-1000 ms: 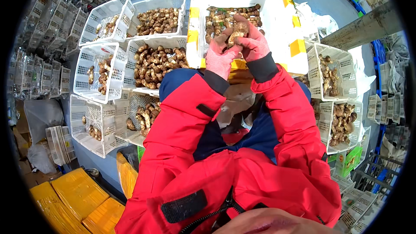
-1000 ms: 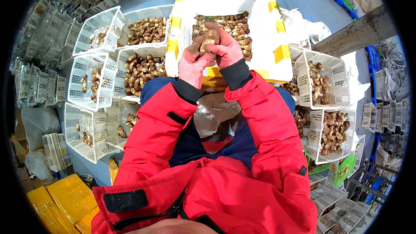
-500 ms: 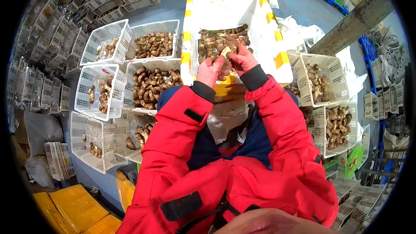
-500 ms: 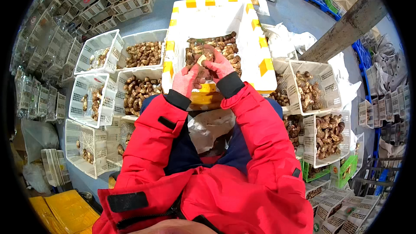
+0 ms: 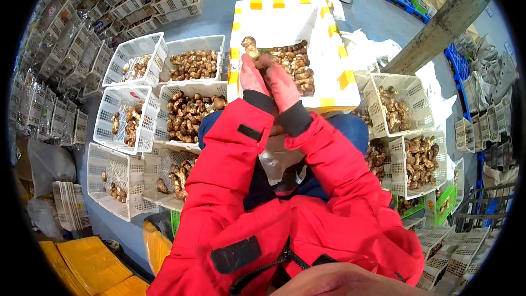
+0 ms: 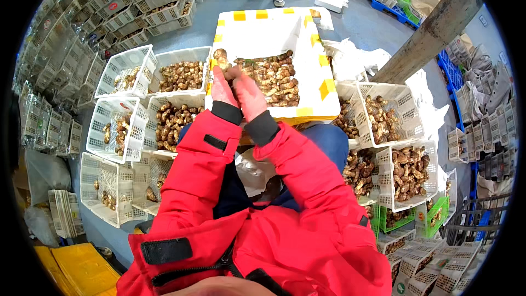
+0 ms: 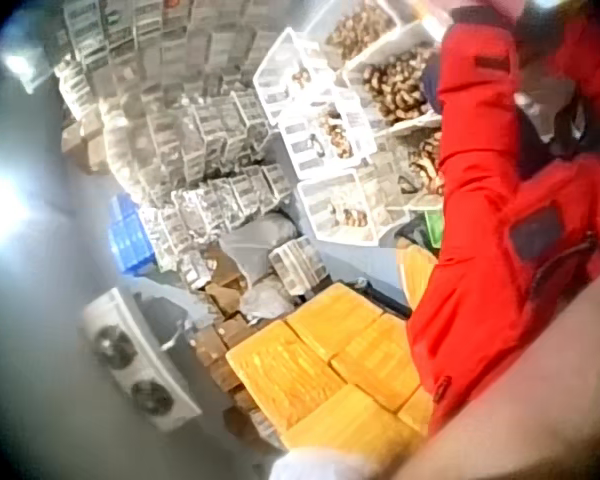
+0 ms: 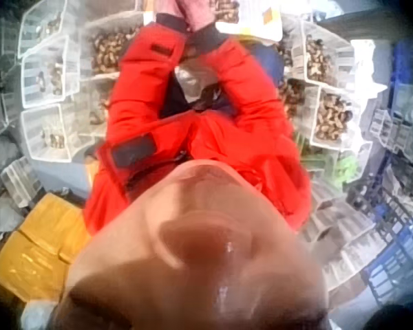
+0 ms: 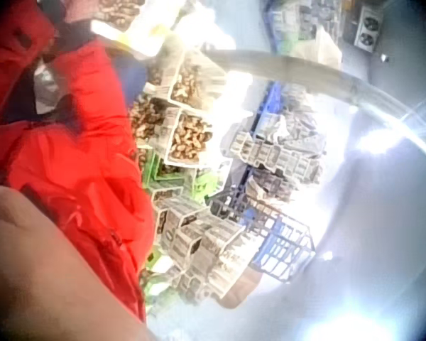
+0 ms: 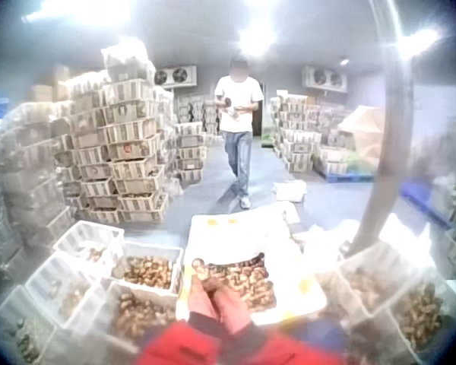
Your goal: The person sorts through crates of truffles, picking up individual truffles to check them and placing them into a separate container.
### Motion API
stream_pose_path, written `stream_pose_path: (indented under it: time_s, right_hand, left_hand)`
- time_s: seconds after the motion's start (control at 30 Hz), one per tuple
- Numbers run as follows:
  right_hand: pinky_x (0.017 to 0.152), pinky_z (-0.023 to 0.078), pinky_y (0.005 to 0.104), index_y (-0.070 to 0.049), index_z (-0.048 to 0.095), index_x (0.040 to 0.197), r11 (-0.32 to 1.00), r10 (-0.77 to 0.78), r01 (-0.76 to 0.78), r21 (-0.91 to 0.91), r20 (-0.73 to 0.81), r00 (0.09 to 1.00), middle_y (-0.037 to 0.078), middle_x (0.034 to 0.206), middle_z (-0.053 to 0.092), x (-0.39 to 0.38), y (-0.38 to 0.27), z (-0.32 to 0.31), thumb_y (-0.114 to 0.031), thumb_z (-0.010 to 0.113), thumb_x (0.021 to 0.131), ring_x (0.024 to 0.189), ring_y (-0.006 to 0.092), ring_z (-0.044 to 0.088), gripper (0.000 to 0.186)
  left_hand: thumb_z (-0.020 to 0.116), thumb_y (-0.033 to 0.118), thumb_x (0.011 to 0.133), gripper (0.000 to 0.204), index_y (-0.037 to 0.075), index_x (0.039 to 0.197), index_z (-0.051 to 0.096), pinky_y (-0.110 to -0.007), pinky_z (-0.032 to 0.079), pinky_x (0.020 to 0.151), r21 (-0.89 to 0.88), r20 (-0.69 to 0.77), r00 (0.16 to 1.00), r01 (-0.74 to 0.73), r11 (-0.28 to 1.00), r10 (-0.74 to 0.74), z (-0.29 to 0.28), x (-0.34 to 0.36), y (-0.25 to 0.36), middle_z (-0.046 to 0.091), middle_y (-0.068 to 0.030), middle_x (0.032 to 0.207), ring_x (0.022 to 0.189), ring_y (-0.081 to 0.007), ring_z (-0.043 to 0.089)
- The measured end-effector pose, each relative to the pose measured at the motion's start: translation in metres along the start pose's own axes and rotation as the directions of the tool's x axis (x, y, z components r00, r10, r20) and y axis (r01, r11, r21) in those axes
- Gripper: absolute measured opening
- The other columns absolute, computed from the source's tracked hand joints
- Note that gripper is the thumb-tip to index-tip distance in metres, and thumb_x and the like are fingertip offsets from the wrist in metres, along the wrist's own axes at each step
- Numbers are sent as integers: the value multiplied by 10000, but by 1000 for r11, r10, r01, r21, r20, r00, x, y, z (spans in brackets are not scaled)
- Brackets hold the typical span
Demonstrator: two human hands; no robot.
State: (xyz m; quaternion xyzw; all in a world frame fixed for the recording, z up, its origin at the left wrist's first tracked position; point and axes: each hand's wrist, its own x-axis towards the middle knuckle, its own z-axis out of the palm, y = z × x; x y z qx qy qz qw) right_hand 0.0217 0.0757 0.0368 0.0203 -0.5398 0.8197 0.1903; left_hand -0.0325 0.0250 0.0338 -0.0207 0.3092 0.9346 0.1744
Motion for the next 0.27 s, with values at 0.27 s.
stream_pose_path:
  time_s: [0.27]
  right_hand:
    - [1027, 132, 339, -24, 258, 1301, 976, -127, 185, -112, 394, 910, 125, 1355, 262, -37, -14, 20, -193, 472, 835, 1255, 266, 230, 540]
  left_hand:
    - [507, 614, 725, 545, 99, 903, 504, -297, 401, 519, 45, -481, 876, 66, 997, -36, -5, 23, 42, 493, 1, 735, 594, -126, 452]
